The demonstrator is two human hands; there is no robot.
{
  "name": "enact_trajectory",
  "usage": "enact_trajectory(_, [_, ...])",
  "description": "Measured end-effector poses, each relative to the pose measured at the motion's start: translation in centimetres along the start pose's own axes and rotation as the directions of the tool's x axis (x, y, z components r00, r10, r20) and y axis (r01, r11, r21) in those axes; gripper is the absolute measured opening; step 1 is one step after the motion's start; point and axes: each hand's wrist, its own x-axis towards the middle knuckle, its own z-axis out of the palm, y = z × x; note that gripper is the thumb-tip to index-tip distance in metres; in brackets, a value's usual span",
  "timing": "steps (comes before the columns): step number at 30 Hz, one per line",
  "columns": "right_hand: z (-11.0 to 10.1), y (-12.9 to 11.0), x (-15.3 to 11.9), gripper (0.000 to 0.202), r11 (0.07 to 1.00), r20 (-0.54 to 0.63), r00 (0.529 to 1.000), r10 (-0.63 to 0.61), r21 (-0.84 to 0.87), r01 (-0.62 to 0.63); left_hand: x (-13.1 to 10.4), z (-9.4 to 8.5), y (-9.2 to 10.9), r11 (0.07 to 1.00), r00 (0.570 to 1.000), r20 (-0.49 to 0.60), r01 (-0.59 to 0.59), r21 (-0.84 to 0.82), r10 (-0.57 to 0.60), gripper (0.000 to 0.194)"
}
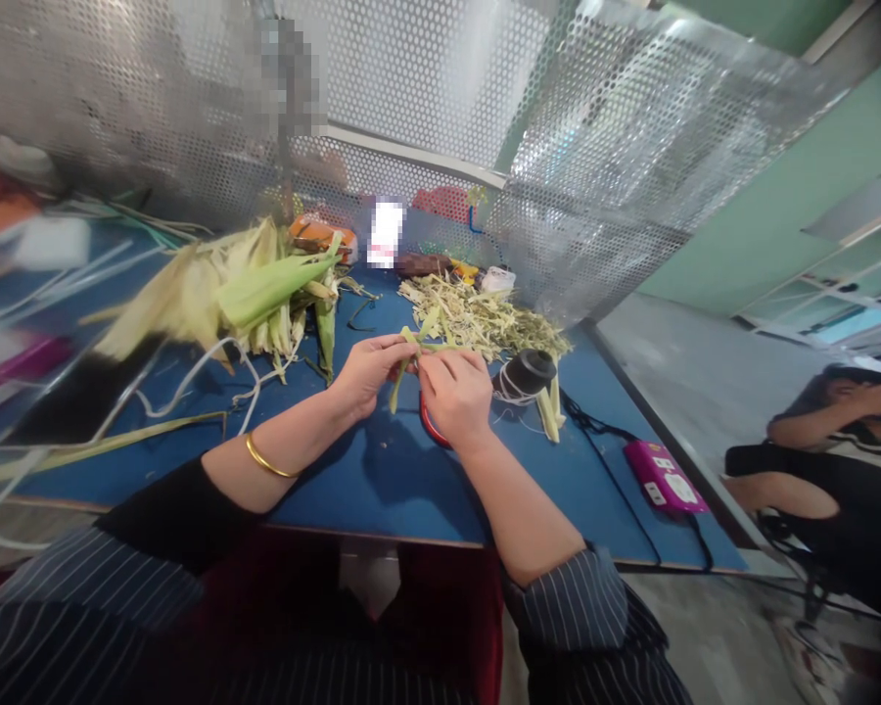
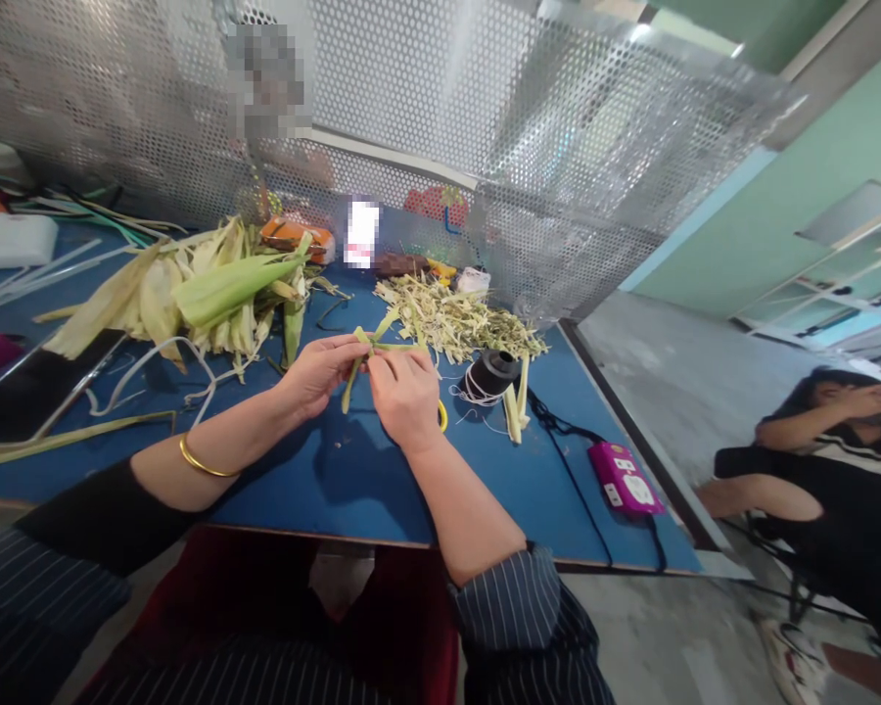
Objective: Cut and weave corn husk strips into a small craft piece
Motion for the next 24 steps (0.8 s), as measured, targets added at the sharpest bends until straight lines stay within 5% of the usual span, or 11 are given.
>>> enact_trajectory(10, [0.0,0.0,-0.3,0.017,0.999,0.045,0.998,-0.041,0.022,0.04,0.1,0.3,0.4,0.982,0.994,-0.093,0.045,-0.181,-0.062,0.018])
enact_trajectory(19, [-0.1,-1.0,0.5,0.023,0.955,0.256,0.92,-0.295,0.053,0.291,-0.2,0.6,0.3,0.96,0.99,-0.072,0.096,-0.263,-0.119,0.022])
enact_trajectory(22, [-0.3,-0.8,0.4,0.02,0.974,0.15,0.965,-0.214,0.113,0.198,0.0,0.4,0.0,0.971,0.987,-0.088,0.111,-0.212,-0.132,0.028])
enact_trajectory(24, [-0.4,-0.6,0.3,0.015,0.983,0.055,0.998,-0.034,0.182,0.023,0.0,0.2,-0.1,0.988,0.987,-0.111,0.101,-0.12,-0.115,0.031])
